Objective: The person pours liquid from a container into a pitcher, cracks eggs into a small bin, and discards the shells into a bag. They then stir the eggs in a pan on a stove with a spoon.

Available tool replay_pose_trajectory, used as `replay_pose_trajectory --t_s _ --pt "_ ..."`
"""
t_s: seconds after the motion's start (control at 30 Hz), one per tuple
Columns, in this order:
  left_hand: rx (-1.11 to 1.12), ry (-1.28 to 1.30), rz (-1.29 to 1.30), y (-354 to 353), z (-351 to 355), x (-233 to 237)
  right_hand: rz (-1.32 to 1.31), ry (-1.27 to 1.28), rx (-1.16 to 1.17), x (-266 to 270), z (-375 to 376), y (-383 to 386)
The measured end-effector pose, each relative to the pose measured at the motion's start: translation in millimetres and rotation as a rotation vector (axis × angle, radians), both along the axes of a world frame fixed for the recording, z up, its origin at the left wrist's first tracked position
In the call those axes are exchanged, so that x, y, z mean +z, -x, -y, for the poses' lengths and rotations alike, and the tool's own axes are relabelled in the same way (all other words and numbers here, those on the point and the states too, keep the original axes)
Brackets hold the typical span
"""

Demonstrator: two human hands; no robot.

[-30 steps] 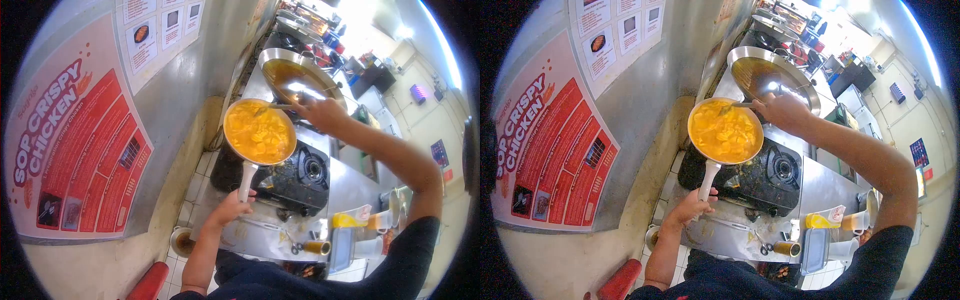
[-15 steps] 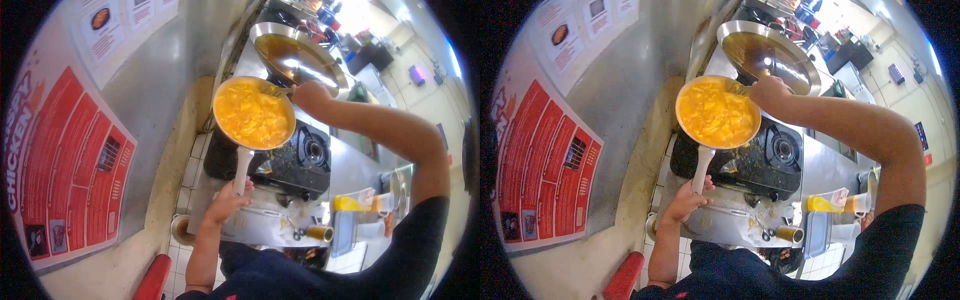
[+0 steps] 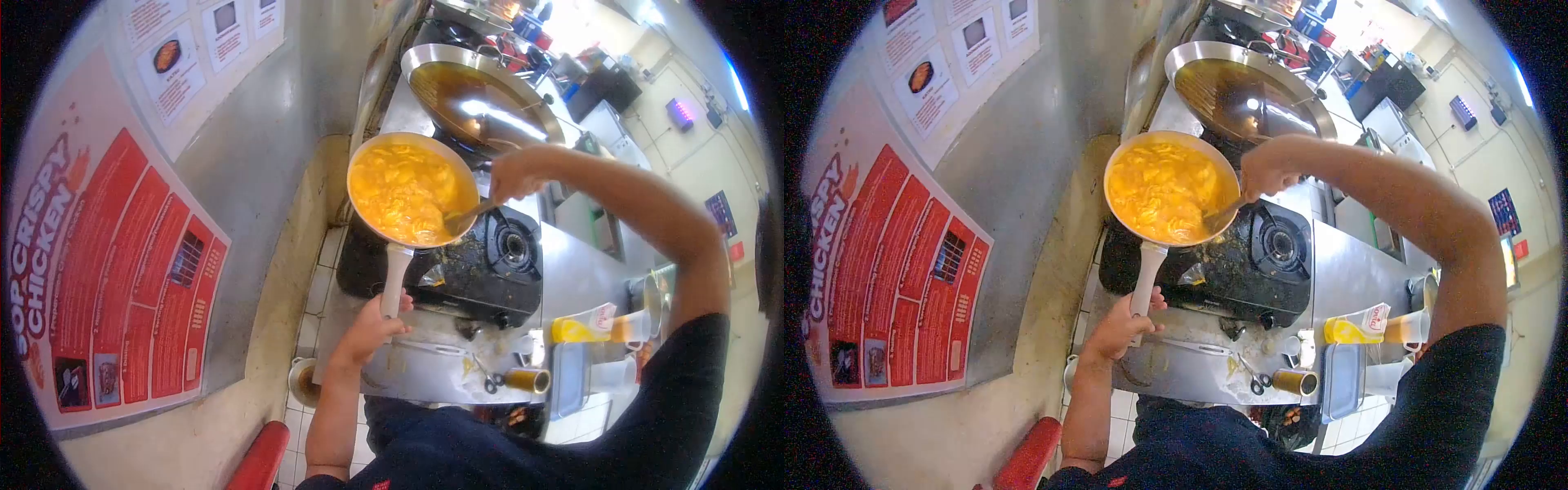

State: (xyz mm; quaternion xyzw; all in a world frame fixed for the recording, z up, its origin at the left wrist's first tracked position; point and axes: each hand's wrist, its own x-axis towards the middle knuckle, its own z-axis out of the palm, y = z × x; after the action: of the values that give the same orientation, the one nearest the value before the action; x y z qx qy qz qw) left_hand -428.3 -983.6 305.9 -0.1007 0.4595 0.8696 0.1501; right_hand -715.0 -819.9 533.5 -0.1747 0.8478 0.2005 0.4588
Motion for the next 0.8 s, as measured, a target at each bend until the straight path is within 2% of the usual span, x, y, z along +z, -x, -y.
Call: replay_pose_trajectory --t_s 0.03,0.13,0.17,0.23,0.27,0.33,0.37,0.43,0.47,0.5,0.57,0.6,0.67,0.7,0.77,0.8 --pt "-0.021 0.017 0.000 0 1 1 -0.004 -0.001 0.012 -2 0 -5" --pt "-0.059 0.059 -0.026 1 3 -1 0.156 0.163 -0.380 -13 1 -22" --pt "-0.089 0.083 -0.046 1 3 -1 0.148 0.164 -0.369 -18 1 -26" --pt "-0.094 0.107 -0.041 1 4 4 0.275 0.283 -0.651 -37 -3 -29" --pt "-0.108 0.130 -0.027 1 5 6 0.269 0.289 -0.645 -51 -7 -28" --pt "-0.102 0.115 -0.027 1 5 5 0.336 0.489 -0.818 -81 -13 -21" --pt "-0.101 0.097 -0.019 1 4 4 0.334 0.494 -0.811 -91 -13 -21" --pt "-0.100 0.119 -0.005 0 4 8 0.177 0.682 -0.636 -101 -6 -26" --pt "-0.104 0.138 0.010 0 5 10 0.039 0.608 -0.574 -102 5 -29" --pt "-0.107 0.149 0.007 1 5 11 0.038 0.620 -0.576 -110 3 -25" --pt "-0.104 0.150 0.028 1 4 10 -0.422 0.844 -0.049 -133 -9 -15" --pt "-0.111 0.157 0.028 0 4 8 -0.425 0.849 -0.057 -123 -9 -17" --pt "-0.092 0.120 -0.003 -1 4 3 -0.730 0.598 0.414 -95 -13 -18" --pt "-0.093 0.121 -0.005 -1 5 1 -0.733 0.599 0.413 -79 -12 -26" --pt "-0.107 0.135 -0.014 0 6 -3 -0.826 0.307 0.632 -45 -9 -44" --pt "-0.109 0.134 -0.017 1 6 -3 -0.814 0.250 0.736 -23 -7 -60"
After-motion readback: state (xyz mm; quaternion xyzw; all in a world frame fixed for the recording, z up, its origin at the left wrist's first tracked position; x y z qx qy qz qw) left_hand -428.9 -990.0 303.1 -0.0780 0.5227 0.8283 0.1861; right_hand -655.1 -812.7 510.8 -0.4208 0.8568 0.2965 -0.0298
